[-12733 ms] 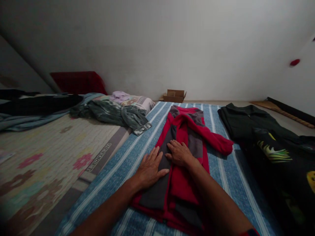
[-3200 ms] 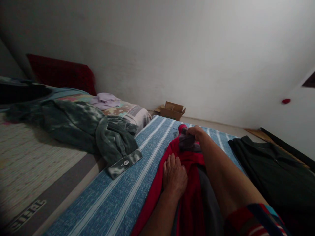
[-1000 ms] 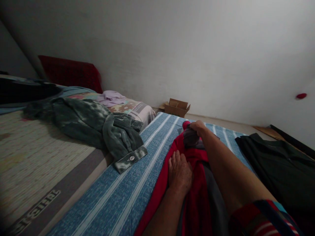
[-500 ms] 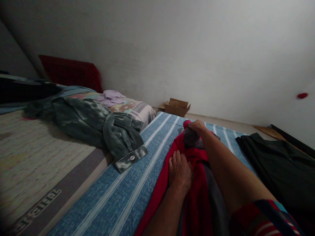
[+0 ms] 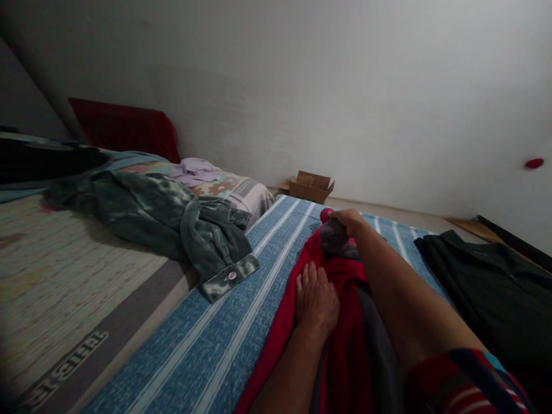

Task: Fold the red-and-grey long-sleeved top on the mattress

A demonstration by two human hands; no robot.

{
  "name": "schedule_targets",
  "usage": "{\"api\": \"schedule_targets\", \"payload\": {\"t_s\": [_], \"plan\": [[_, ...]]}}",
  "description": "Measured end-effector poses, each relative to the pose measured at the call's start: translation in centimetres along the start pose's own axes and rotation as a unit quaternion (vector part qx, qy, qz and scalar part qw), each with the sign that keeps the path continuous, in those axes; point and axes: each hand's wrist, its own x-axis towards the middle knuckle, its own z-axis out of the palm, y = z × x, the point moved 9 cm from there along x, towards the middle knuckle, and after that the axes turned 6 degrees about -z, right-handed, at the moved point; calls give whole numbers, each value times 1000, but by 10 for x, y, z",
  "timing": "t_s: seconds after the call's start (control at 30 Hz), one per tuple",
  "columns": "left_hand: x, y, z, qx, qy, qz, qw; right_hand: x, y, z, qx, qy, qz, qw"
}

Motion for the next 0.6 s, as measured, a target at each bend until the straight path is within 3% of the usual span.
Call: {"api": "schedule_targets", "payload": {"t_s": [0.13, 0.23, 0.43, 0.6], "plan": [[0, 0, -1, 5, 0, -4, 1000, -1, -3, -12, -89, 49, -20, 995], [1, -1, -1, 4, 4, -6, 1000, -6, -8, -11, -99, 54, -32, 993], [0, 0, -1, -7, 7, -2, 1000, -13, -9, 5, 1, -8, -40, 999], [1, 1, -5, -10, 16, 3, 1000, -20, -6, 2, 99, -11, -49, 994]]}}
